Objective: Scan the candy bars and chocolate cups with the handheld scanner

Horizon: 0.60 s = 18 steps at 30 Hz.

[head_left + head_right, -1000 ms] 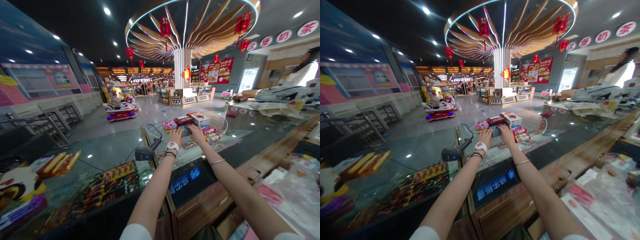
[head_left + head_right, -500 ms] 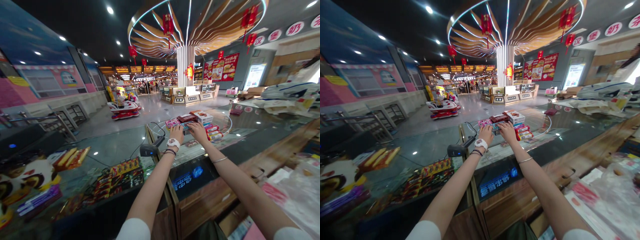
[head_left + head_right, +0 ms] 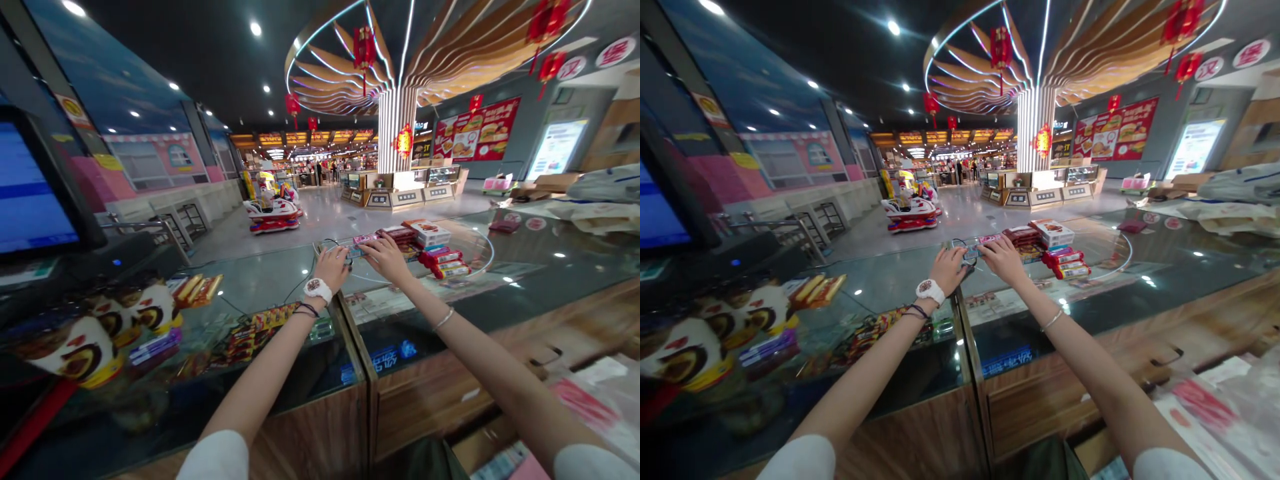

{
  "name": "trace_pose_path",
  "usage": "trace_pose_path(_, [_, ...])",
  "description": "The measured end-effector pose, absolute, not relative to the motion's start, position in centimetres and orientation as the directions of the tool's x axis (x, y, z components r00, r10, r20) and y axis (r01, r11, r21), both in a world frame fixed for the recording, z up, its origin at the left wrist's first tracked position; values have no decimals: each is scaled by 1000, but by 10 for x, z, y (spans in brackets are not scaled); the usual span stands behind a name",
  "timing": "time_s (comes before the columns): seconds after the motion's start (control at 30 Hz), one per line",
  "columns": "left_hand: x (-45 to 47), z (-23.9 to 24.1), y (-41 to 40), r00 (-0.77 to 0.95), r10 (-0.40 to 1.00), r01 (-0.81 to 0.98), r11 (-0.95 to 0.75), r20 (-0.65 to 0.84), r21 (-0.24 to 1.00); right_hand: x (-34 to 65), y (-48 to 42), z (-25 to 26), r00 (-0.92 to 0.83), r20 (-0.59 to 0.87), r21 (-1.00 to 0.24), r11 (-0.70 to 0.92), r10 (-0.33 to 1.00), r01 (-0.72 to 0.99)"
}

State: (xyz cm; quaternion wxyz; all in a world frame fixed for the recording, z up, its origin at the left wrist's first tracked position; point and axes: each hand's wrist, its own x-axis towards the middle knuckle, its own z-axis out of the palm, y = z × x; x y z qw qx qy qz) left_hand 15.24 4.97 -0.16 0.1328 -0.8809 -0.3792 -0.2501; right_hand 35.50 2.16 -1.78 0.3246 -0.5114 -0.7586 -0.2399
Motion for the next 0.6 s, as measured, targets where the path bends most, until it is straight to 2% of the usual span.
trace_pose_path(0.33, [64,-2,37,477,632,793,-609,611,11,274,35,3,-384,751,69,515,537,855])
trace_pose_path(0.5, [24,-3,41,386,603,802,-594,698,69,233,40,0,-403,785,90,558,470,825])
trace_pose_path(0.6, [4,-2,44,394,597,773,-626,699,99,217,39,-7,-430,783,96,597,449,797])
